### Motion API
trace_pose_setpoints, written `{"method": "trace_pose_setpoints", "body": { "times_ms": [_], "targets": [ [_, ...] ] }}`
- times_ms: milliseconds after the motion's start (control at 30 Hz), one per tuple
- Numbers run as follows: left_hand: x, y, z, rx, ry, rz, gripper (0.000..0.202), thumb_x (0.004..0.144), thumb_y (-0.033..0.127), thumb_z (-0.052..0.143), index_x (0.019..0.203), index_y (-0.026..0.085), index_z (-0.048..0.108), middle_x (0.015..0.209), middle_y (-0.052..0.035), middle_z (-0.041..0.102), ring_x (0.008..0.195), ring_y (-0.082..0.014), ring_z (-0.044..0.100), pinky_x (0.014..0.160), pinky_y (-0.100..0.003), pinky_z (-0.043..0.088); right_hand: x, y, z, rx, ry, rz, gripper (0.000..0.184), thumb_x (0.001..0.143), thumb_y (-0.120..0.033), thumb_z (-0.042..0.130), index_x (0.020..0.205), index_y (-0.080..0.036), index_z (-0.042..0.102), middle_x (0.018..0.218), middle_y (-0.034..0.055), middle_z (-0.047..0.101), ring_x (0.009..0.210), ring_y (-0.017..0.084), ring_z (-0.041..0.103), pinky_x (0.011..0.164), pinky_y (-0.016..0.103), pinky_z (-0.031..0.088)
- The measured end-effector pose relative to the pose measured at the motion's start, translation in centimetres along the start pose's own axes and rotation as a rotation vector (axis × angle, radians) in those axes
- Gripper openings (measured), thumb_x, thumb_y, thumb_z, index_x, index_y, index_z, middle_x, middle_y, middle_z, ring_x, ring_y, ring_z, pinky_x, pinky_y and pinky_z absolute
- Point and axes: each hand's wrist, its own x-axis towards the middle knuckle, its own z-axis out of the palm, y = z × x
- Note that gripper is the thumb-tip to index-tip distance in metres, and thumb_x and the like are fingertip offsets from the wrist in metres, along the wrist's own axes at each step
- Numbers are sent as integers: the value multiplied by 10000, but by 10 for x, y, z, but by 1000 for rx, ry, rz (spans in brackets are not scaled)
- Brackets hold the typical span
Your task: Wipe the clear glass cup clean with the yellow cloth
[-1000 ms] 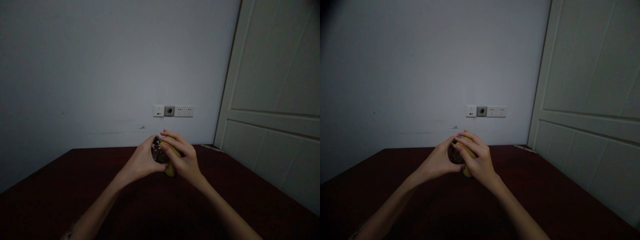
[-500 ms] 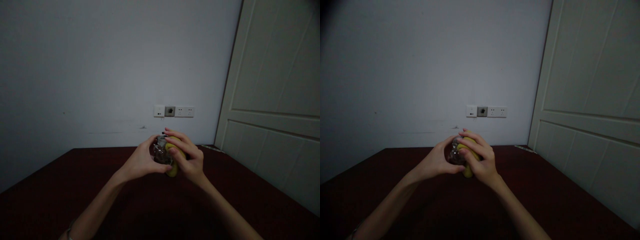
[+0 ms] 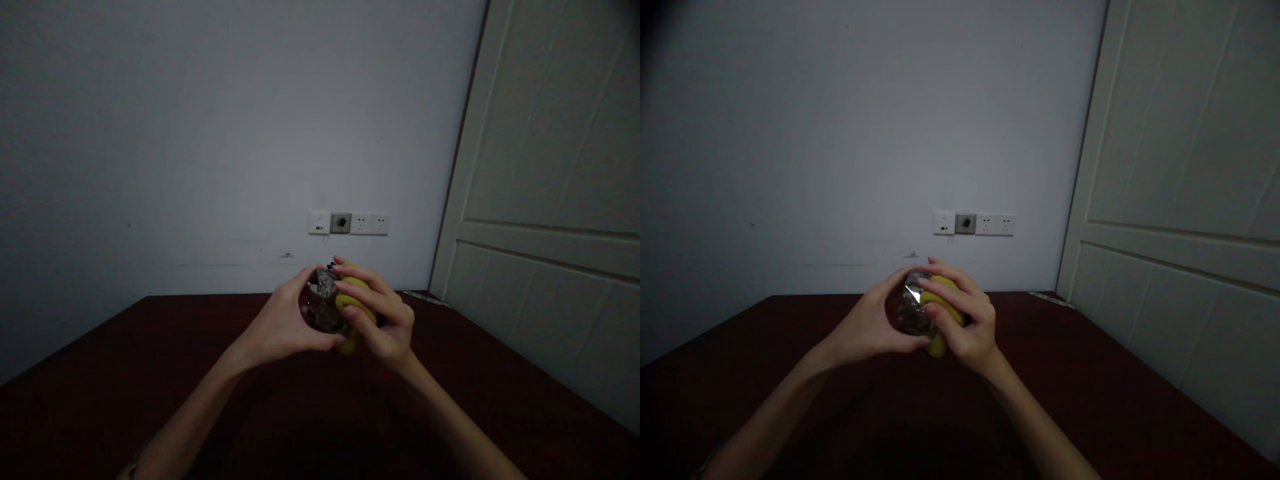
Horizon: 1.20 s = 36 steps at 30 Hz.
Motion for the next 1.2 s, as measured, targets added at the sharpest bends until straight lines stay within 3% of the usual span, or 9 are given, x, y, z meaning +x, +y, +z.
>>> {"method": "trace_pose_setpoints", "body": {
  "times_ms": [200,367,467,600,667,800,933,1200],
  "targets": [
    [-1,-1,-2,61,50,37,811,555,206,803,1265,194,410,1253,-86,550,1112,-246,563,957,-392,475,0,4,1,77,88,183,286,861,-209,569,1106,-317,671,1202,35,633,1136,217,572,985,438,451],
    [1,-3,-3,76,75,45,809,547,192,806,1260,192,422,1248,-87,553,1117,-244,559,976,-400,462,0,2,4,99,105,241,273,879,-242,556,1112,-338,662,1190,19,634,1150,199,557,1006,419,433],
    [1,-2,-4,60,73,22,851,509,211,837,1257,189,432,1249,-95,562,1128,-260,557,985,-414,456,-1,3,2,87,59,251,292,874,-338,566,1158,-344,635,1205,27,618,1172,212,536,1018,435,419],
    [3,-3,-6,-85,29,-10,857,464,220,872,1225,179,481,1217,-97,601,1128,-276,570,990,-431,455,-2,8,-4,109,-39,241,679,680,-600,678,1285,-329,533,1289,63,556,1201,285,510,1023,498,405],
    [4,-6,-6,-225,-11,-19,833,468,196,873,1214,186,502,1212,-92,611,1110,-270,589,972,-420,472,-3,9,-6,76,-68,221,850,571,-633,730,1324,-320,489,1308,80,535,1203,309,505,1027,519,399],
    [6,-14,-6,-461,-85,-82,815,477,176,874,1209,179,515,1229,-108,605,1091,-267,607,936,-402,495,-3,6,-9,-28,-137,164,987,491,-559,810,1367,-322,421,1322,87,501,1218,314,483,1047,517,382],
    [7,-15,-7,-548,-103,-142,729,492,225,872,1144,140,557,1152,-112,646,1030,-248,634,897,-360,504,-4,2,-10,-88,-215,155,1065,485,-444,860,1402,-340,327,1384,77,424,1283,301,414,1081,496,352],
    [8,-1,1,-438,-14,-238,470,594,319,809,978,125,618,971,-80,695,831,-179,657,792,-311,517,-7,2,1,-20,-162,320,879,636,-235,786,1372,-326,314,1430,74,369,1286,265,421,1077,469,368]
  ]
}}
